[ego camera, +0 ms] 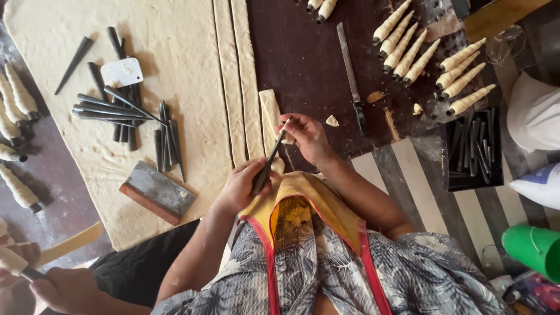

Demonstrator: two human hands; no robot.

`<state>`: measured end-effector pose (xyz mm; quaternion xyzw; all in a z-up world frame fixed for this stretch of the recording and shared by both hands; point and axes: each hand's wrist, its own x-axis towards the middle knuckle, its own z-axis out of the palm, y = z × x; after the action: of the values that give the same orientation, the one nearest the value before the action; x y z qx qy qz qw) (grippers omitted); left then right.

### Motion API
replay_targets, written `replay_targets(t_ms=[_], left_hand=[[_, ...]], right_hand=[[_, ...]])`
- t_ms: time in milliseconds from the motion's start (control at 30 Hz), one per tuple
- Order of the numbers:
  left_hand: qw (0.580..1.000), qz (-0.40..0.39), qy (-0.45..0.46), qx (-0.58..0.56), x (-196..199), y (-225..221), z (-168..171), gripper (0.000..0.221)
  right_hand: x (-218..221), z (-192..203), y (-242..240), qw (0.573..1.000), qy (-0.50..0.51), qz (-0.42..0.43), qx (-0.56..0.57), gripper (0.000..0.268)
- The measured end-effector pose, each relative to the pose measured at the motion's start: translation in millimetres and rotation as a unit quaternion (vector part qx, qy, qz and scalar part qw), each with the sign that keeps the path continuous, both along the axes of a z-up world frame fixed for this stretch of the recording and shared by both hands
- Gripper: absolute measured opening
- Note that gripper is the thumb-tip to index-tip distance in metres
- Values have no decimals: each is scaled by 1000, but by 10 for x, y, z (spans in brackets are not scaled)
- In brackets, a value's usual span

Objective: Wrapping thin strips of dough around conical metal molds to create pastry shells.

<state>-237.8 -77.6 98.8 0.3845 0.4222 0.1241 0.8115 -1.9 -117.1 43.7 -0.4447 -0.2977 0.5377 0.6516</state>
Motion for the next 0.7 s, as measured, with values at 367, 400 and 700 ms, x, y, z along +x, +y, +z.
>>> replay_targets(t_ms=[367, 400, 700], left_hand=[[955, 53, -184, -228, -54, 56, 187, 34], [929, 52, -239, -277, -73, 42, 155, 36], [964, 17, -142, -223, 30, 15, 63, 43]], right_hand=[[68, 2, 1, 989, 141, 52, -13, 26], [80, 39, -18, 988, 137, 71, 6, 28], [169, -153, -129, 994, 90, 47, -42, 22]])
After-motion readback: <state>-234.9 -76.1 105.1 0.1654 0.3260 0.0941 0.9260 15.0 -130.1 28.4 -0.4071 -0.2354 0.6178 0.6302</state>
